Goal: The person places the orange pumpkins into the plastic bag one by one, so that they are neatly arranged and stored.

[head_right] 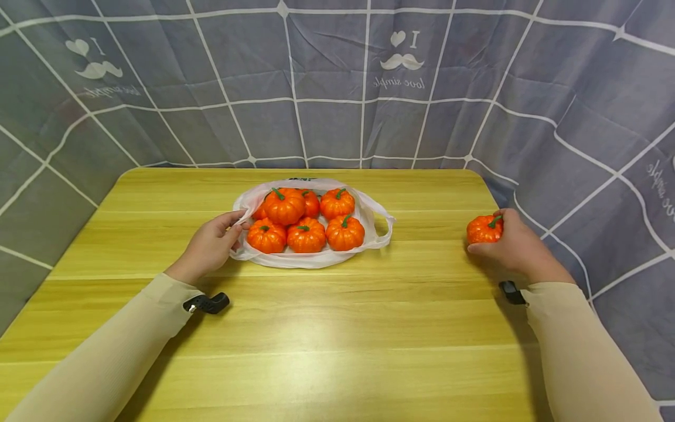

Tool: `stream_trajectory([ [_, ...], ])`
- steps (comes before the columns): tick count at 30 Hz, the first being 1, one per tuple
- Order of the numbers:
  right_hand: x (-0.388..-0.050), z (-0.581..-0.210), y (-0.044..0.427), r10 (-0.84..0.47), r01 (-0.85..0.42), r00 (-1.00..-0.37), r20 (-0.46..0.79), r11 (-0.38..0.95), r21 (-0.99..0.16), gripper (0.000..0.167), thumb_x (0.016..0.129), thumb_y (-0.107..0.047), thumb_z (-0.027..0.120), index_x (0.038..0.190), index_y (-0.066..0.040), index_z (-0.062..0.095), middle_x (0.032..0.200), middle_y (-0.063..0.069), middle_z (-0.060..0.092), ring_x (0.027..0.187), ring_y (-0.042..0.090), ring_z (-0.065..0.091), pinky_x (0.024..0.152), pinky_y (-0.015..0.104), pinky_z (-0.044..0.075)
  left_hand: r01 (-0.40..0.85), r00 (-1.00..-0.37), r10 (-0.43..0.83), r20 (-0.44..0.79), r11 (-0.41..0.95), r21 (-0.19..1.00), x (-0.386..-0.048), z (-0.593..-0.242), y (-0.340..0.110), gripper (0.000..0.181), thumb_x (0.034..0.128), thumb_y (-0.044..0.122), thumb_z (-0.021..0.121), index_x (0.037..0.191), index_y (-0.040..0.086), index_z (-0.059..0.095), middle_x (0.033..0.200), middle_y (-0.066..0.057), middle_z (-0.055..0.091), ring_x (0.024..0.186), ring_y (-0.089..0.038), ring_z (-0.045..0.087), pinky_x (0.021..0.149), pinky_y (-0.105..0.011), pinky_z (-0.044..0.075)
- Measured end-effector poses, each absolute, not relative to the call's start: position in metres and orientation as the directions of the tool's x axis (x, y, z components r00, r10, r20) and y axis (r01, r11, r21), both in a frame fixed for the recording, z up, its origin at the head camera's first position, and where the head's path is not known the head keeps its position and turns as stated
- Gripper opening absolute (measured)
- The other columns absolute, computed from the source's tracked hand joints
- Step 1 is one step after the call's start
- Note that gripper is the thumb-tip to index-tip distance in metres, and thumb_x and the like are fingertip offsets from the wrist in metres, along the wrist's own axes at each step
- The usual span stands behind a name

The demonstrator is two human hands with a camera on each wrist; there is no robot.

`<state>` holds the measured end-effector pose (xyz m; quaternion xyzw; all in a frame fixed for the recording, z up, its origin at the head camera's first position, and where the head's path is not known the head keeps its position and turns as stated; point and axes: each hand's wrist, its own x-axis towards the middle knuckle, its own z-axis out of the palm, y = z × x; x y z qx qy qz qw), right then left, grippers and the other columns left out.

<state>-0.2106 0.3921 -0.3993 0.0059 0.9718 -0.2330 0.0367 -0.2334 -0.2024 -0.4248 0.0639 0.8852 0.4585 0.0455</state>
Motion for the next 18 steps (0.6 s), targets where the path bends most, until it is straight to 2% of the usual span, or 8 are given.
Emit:
stream_trajectory([
  [5, -0.213, -0.393, 0.381, -0.04, -0.024, -0.999, -0.024, 0.892, -0.452, 0.098, 0.088, -0.037, 0.085, 0.146, 0.018, 0.029, 0.126, 0.039, 0.05, 0.106, 0.052, 0.055, 0.092, 0.063, 0.046, 0.081, -0.987, 0.158, -0.013, 0.569, 0.819, -0.233, -0.425, -0.203, 0.047, 0.1129, 0.019, 0.047, 0.159, 0.007, 0.046, 0.106, -0.016, 0.064, 0.075, -0.022, 0.053, 0.056, -0.021, 0.04],
  [18, -0.219, -0.38, 0.355, -0.135, -0.137, -0.99, 0.036, 0.891, -0.432, 0.085, 0.09, -0.035, 0.085, 0.147, 0.009, 0.041, 0.13, 0.032, 0.054, 0.108, 0.047, 0.056, 0.093, 0.06, 0.045, 0.085, -0.988, 0.156, -0.006, 0.575, 0.814, -0.233, -0.426, -0.202, 0.046, 0.1126, 0.018, 0.046, 0.158, 0.007, 0.047, 0.094, -0.014, 0.062, 0.074, -0.021, 0.054, 0.057, -0.022, 0.041],
])
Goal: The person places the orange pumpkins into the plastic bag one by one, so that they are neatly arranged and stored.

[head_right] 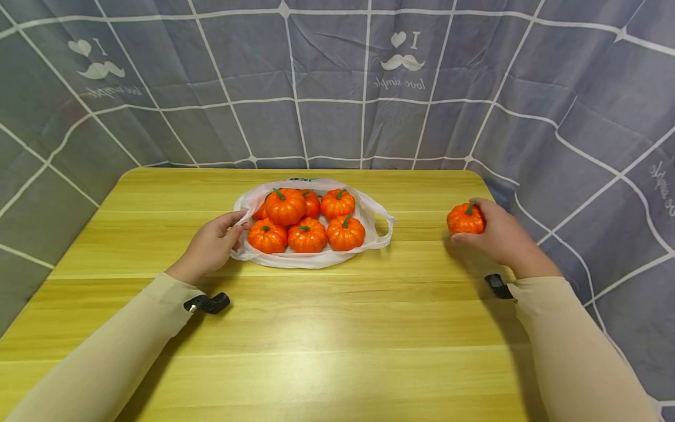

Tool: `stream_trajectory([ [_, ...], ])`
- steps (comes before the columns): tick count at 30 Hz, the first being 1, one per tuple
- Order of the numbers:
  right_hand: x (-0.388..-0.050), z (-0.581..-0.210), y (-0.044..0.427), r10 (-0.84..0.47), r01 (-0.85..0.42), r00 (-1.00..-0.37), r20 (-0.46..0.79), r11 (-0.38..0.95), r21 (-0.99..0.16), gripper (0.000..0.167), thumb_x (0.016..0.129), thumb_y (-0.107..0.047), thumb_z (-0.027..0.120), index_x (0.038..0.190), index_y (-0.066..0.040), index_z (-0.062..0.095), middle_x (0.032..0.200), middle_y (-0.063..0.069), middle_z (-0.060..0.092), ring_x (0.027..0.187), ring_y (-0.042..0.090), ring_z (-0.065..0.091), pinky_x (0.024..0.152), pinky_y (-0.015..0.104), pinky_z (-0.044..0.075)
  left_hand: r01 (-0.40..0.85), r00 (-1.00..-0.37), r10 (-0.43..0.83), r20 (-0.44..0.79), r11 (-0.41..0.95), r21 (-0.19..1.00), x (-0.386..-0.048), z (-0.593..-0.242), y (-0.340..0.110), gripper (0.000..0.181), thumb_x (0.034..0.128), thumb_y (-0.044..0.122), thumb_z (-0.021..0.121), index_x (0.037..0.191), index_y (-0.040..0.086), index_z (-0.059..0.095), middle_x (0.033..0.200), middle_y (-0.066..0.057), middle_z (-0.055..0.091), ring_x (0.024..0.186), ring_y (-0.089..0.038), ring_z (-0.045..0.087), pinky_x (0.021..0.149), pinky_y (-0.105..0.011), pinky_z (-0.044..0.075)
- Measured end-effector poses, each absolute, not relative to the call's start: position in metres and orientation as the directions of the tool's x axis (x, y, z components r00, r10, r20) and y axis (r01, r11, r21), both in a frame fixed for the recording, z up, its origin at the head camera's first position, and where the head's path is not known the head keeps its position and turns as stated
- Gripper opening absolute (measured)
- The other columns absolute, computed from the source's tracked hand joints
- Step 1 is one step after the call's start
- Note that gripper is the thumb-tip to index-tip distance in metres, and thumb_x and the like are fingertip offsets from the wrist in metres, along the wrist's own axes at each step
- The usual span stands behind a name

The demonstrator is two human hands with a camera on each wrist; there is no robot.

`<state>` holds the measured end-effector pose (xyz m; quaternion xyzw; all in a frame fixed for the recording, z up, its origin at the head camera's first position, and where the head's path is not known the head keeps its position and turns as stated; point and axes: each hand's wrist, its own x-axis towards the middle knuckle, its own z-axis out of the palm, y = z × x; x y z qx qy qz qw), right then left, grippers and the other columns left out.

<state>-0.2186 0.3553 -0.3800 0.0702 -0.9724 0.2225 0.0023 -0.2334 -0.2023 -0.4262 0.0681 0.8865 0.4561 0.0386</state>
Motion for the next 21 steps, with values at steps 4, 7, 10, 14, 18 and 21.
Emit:
stream_trajectory([
  [4, -0.219, -0.375, 0.347, -0.142, -0.147, -0.989, 0.044, 0.894, -0.424, 0.082, 0.09, -0.033, 0.085, 0.147, 0.007, 0.042, 0.131, 0.032, 0.055, 0.109, 0.047, 0.057, 0.093, 0.061, 0.045, 0.083, -0.988, 0.155, -0.009, 0.574, 0.815, -0.233, -0.426, -0.202, 0.047, 0.1125, 0.018, 0.047, 0.158, 0.007, 0.047, 0.094, -0.014, 0.062, 0.074, -0.021, 0.053, 0.057, -0.021, 0.041],
  [7, -0.219, -0.373, 0.343, -0.142, -0.145, -0.989, 0.038, 0.897, -0.418, 0.083, 0.091, -0.033, 0.084, 0.149, 0.006, 0.041, 0.134, 0.033, 0.054, 0.111, 0.048, 0.057, 0.095, 0.062, 0.045, 0.076, -0.988, 0.152, -0.015, 0.578, 0.812, -0.233, -0.425, -0.202, 0.047, 0.1125, 0.019, 0.048, 0.159, 0.008, 0.046, 0.095, -0.015, 0.061, 0.074, -0.021, 0.053, 0.057, -0.021, 0.041],
  [10, -0.218, -0.371, 0.34, -0.152, -0.151, -0.988, 0.031, 0.895, -0.419, 0.084, 0.092, -0.035, 0.083, 0.15, 0.006, 0.04, 0.135, 0.033, 0.053, 0.112, 0.049, 0.056, 0.095, 0.062, 0.045, 0.077, -0.988, 0.155, -0.018, 0.581, 0.81, -0.232, -0.424, -0.201, 0.048, 0.1126, 0.019, 0.048, 0.159, 0.008, 0.046, 0.095, -0.015, 0.061, 0.075, -0.021, 0.053, 0.056, -0.021, 0.041],
  [14, -0.217, -0.37, 0.336, -0.163, -0.161, -0.986, 0.029, 0.895, -0.416, 0.083, 0.092, -0.036, 0.083, 0.15, 0.005, 0.041, 0.134, 0.033, 0.054, 0.11, 0.048, 0.057, 0.093, 0.061, 0.045, 0.083, -0.987, 0.158, -0.012, 0.581, 0.81, -0.232, -0.424, -0.202, 0.047, 0.1126, 0.019, 0.047, 0.159, 0.008, 0.046, 0.093, -0.014, 0.062, 0.075, -0.022, 0.053, 0.057, -0.021, 0.041],
  [18, -0.217, -0.37, 0.331, -0.174, -0.171, -0.984, 0.031, 0.892, -0.419, 0.081, 0.092, -0.035, 0.083, 0.15, 0.003, 0.041, 0.133, 0.031, 0.054, 0.109, 0.047, 0.057, 0.093, 0.059, 0.045, 0.088, -0.986, 0.164, -0.01, 0.582, 0.808, -0.232, -0.425, -0.202, 0.048, 0.1127, 0.019, 0.047, 0.159, 0.008, 0.046, 0.091, -0.013, 0.062, 0.074, -0.022, 0.053, 0.056, -0.022, 0.04],
  [21, -0.217, -0.37, 0.329, -0.184, -0.178, -0.983, 0.027, 0.886, -0.427, 0.081, 0.093, -0.034, 0.082, 0.15, 0.003, 0.04, 0.134, 0.031, 0.053, 0.111, 0.047, 0.056, 0.093, 0.06, 0.045, 0.082, -0.987, 0.162, -0.016, 0.583, 0.808, -0.232, -0.425, -0.202, 0.047, 0.1127, 0.019, 0.047, 0.159, 0.008, 0.046, 0.09, -0.013, 0.062, 0.074, -0.022, 0.053, 0.057, -0.022, 0.041],
])
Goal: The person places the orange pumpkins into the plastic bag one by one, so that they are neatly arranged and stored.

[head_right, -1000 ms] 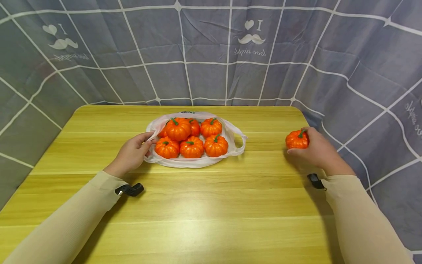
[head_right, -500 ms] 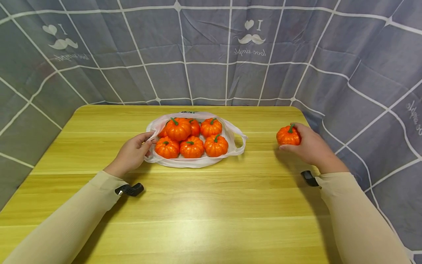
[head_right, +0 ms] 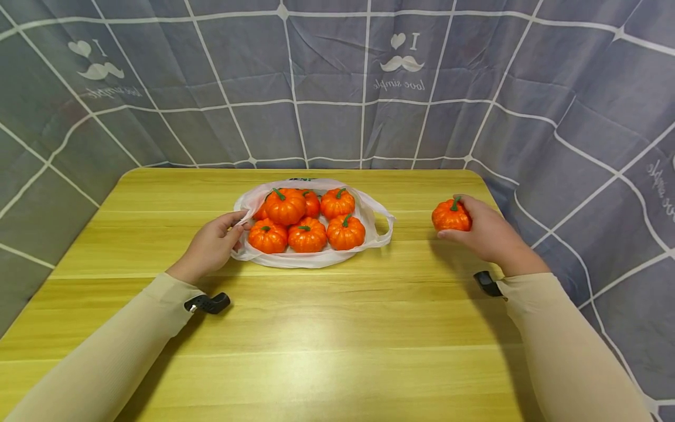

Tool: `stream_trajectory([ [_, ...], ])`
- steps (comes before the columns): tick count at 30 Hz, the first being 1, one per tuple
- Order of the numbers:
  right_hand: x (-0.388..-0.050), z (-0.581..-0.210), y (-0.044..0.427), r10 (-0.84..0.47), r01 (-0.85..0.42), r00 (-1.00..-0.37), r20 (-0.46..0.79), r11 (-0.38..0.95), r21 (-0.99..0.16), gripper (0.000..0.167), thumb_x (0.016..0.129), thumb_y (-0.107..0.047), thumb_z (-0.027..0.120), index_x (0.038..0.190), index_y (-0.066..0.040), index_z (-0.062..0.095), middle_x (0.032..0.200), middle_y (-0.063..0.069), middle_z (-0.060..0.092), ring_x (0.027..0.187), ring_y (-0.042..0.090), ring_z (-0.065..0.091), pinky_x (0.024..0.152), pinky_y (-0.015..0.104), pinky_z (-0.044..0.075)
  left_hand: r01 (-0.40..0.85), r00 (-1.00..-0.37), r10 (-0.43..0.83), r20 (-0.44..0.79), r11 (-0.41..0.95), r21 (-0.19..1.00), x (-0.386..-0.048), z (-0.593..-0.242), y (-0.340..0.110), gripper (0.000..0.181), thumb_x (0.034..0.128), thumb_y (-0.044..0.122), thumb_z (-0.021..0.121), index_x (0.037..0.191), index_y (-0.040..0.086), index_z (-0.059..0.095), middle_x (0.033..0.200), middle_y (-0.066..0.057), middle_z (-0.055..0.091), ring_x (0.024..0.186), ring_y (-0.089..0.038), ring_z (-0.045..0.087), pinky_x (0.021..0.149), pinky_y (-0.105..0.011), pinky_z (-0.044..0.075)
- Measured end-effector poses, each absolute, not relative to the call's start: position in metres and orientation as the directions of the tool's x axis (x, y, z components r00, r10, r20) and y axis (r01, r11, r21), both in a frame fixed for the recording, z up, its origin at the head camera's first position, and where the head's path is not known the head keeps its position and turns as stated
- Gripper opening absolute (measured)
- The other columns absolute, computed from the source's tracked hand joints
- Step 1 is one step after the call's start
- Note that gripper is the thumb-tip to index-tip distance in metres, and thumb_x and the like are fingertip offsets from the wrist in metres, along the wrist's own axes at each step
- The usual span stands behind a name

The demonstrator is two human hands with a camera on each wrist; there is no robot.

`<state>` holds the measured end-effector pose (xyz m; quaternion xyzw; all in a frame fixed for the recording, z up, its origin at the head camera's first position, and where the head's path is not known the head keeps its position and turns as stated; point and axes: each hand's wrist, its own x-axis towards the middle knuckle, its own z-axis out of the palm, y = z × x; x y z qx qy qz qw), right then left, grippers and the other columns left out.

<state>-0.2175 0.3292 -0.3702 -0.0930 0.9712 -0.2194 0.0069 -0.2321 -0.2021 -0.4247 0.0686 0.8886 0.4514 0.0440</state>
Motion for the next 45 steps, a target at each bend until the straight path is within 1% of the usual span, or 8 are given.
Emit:
stream_trajectory([
  [10, -0.218, -0.372, 0.325, -0.201, -0.186, -0.979, 0.014, 0.873, -0.451, 0.08, 0.093, -0.033, 0.082, 0.15, 0.005, 0.04, 0.134, 0.031, 0.053, 0.114, 0.047, 0.056, 0.097, 0.061, 0.046, 0.072, -0.987, 0.156, -0.028, 0.597, 0.799, -0.232, -0.426, -0.201, 0.048, 0.1128, 0.02, 0.047, 0.159, 0.009, 0.046, 0.095, -0.014, 0.062, 0.075, -0.021, 0.054, 0.056, -0.022, 0.042],
  [23, -0.217, -0.37, 0.321, -0.211, -0.201, -0.977, 0.028, 0.875, -0.441, 0.079, 0.093, -0.033, 0.082, 0.149, 0.005, 0.042, 0.133, 0.032, 0.055, 0.112, 0.047, 0.056, 0.095, 0.061, 0.046, 0.076, -0.987, 0.157, -0.026, 0.61, 0.789, -0.233, -0.43, -0.201, 0.048, 0.1128, 0.022, 0.047, 0.159, 0.011, 0.046, 0.094, -0.013, 0.061, 0.074, -0.025, 0.055, 0.056, -0.023, 0.042],
  [32, -0.218, -0.365, 0.313, -0.236, -0.229, -0.971, 0.041, 0.858, -0.459, 0.082, 0.094, -0.032, 0.082, 0.152, 0.006, 0.04, 0.137, 0.033, 0.055, 0.115, 0.046, 0.057, 0.098, 0.061, 0.047, 0.081, -0.987, 0.157, -0.021, 0.612, 0.787, -0.233, -0.43, -0.201, 0.048, 0.1128, 0.024, 0.049, 0.159, 0.012, 0.047, 0.091, -0.012, 0.061, 0.075, -0.025, 0.055, 0.057, -0.023, 0.042],
  [39, -0.22, -0.359, 0.299, -0.237, -0.222, -0.971, 0.027, 0.855, -0.468, 0.078, 0.095, -0.033, 0.081, 0.153, 0.001, 0.042, 0.14, 0.028, 0.056, 0.119, 0.043, 0.057, 0.101, 0.06, 0.049, 0.075, -0.987, 0.158, -0.029, 0.616, 0.784, -0.232, -0.43, -0.201, 0.048, 0.1129, 0.023, 0.048, 0.16, 0.012, 0.046, 0.093, -0.013, 0.061, 0.076, -0.025, 0.055, 0.058, -0.022, 0.043],
  [45, -0.222, -0.357, 0.29, -0.271, -0.26, -0.962, 0.045, 0.845, -0.468, 0.077, 0.094, -0.033, 0.082, 0.152, 0.002, 0.044, 0.137, 0.028, 0.058, 0.116, 0.044, 0.058, 0.1, 0.06, 0.049, 0.067, -0.987, 0.158, -0.039, 0.612, 0.788, -0.232, -0.43, -0.201, 0.048, 0.113, 0.023, 0.048, 0.16, 0.013, 0.045, 0.098, -0.014, 0.061, 0.076, -0.025, 0.055, 0.058, -0.022, 0.042],
])
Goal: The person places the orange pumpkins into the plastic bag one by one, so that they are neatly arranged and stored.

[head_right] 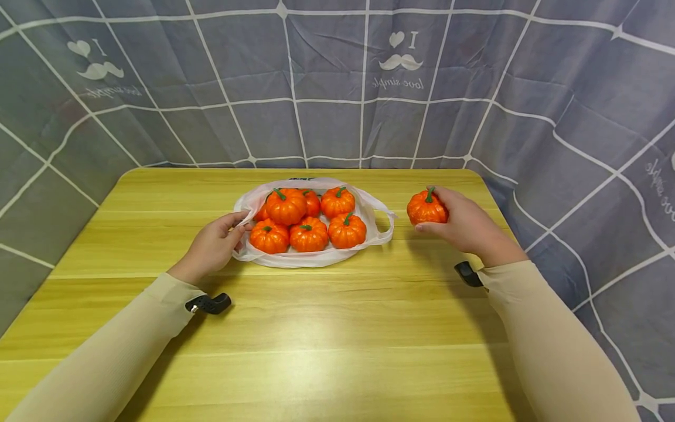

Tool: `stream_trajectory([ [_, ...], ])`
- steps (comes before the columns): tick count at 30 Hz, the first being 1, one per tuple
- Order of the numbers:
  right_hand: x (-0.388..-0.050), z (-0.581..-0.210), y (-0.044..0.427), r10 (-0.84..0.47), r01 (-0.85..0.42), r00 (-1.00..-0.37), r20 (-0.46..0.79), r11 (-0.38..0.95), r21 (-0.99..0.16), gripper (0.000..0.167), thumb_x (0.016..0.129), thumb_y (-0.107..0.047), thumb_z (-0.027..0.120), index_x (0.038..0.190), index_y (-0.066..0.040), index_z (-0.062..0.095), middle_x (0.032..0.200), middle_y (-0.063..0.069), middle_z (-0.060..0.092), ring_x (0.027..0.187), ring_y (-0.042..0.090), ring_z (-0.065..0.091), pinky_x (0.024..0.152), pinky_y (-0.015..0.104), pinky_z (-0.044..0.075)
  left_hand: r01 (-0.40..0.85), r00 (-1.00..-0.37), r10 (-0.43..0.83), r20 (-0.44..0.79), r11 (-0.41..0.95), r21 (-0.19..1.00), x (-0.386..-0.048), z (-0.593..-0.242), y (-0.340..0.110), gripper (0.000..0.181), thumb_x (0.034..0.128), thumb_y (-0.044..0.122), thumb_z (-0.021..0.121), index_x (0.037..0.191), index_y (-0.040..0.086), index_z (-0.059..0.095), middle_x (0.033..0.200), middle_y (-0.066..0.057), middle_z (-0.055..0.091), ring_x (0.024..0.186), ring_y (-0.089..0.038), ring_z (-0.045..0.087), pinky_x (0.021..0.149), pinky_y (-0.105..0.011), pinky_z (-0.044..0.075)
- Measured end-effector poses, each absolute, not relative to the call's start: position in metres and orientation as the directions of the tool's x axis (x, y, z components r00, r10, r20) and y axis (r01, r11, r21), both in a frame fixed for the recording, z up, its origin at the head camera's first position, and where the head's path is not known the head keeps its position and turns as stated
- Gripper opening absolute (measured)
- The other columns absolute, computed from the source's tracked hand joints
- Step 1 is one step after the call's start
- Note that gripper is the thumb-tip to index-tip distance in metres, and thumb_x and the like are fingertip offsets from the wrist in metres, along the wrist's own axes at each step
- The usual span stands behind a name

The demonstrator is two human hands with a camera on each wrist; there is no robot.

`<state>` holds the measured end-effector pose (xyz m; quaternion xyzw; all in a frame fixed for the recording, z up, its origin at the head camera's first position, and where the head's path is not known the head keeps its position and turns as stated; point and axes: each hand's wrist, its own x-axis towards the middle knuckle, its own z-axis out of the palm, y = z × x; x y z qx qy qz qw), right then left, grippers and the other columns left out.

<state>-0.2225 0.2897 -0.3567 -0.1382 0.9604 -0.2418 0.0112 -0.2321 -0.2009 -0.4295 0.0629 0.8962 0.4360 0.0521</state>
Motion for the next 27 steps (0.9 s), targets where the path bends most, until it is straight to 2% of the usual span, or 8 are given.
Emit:
stream_trajectory([
  [4, -0.225, -0.354, 0.282, -0.284, -0.273, -0.958, 0.046, 0.846, -0.458, 0.078, 0.094, -0.033, 0.081, 0.153, 0.002, 0.043, 0.135, 0.028, 0.059, 0.114, 0.043, 0.059, 0.098, 0.059, 0.049, 0.063, -0.986, 0.158, -0.044, 0.608, 0.792, -0.232, -0.429, -0.201, 0.048, 0.113, 0.023, 0.048, 0.16, 0.013, 0.045, 0.102, -0.014, 0.061, 0.078, -0.025, 0.055, 0.058, -0.022, 0.043],
  [16, -0.231, -0.35, 0.26, -0.327, -0.32, -0.942, 0.074, 0.811, -0.49, 0.076, 0.093, -0.019, 0.082, 0.155, 0.001, 0.043, 0.142, 0.027, 0.057, 0.124, 0.045, 0.059, 0.107, 0.061, 0.048, 0.072, -0.987, 0.155, -0.029, 0.609, 0.79, -0.232, -0.429, -0.2, 0.048, 0.1125, 0.025, 0.049, 0.159, 0.013, 0.047, 0.09, -0.012, 0.06, 0.075, -0.025, 0.055, 0.058, -0.023, 0.042],
  [21, -0.234, -0.35, 0.254, -0.347, -0.351, -0.932, 0.103, 0.797, -0.492, 0.071, 0.092, -0.018, 0.084, 0.15, 0.001, 0.047, 0.133, 0.024, 0.062, 0.117, 0.041, 0.062, 0.102, 0.058, 0.051, 0.068, -0.988, 0.151, -0.031, 0.606, 0.793, -0.233, -0.429, -0.199, 0.048, 0.1124, 0.025, 0.049, 0.159, 0.013, 0.048, 0.089, -0.012, 0.06, 0.075, -0.025, 0.055, 0.058, -0.023, 0.042],
  [27, -0.237, -0.351, 0.249, -0.357, -0.363, -0.928, 0.108, 0.8, -0.477, 0.073, 0.092, -0.021, 0.084, 0.15, 0.002, 0.046, 0.136, 0.025, 0.059, 0.119, 0.042, 0.06, 0.103, 0.06, 0.05, 0.098, -0.987, 0.159, 0.003, 0.593, 0.799, -0.233, -0.43, -0.2, 0.045, 0.1121, 0.02, 0.049, 0.156, 0.011, 0.051, 0.086, -0.01, 0.062, 0.073, -0.021, 0.055, 0.059, -0.023, 0.042],
])
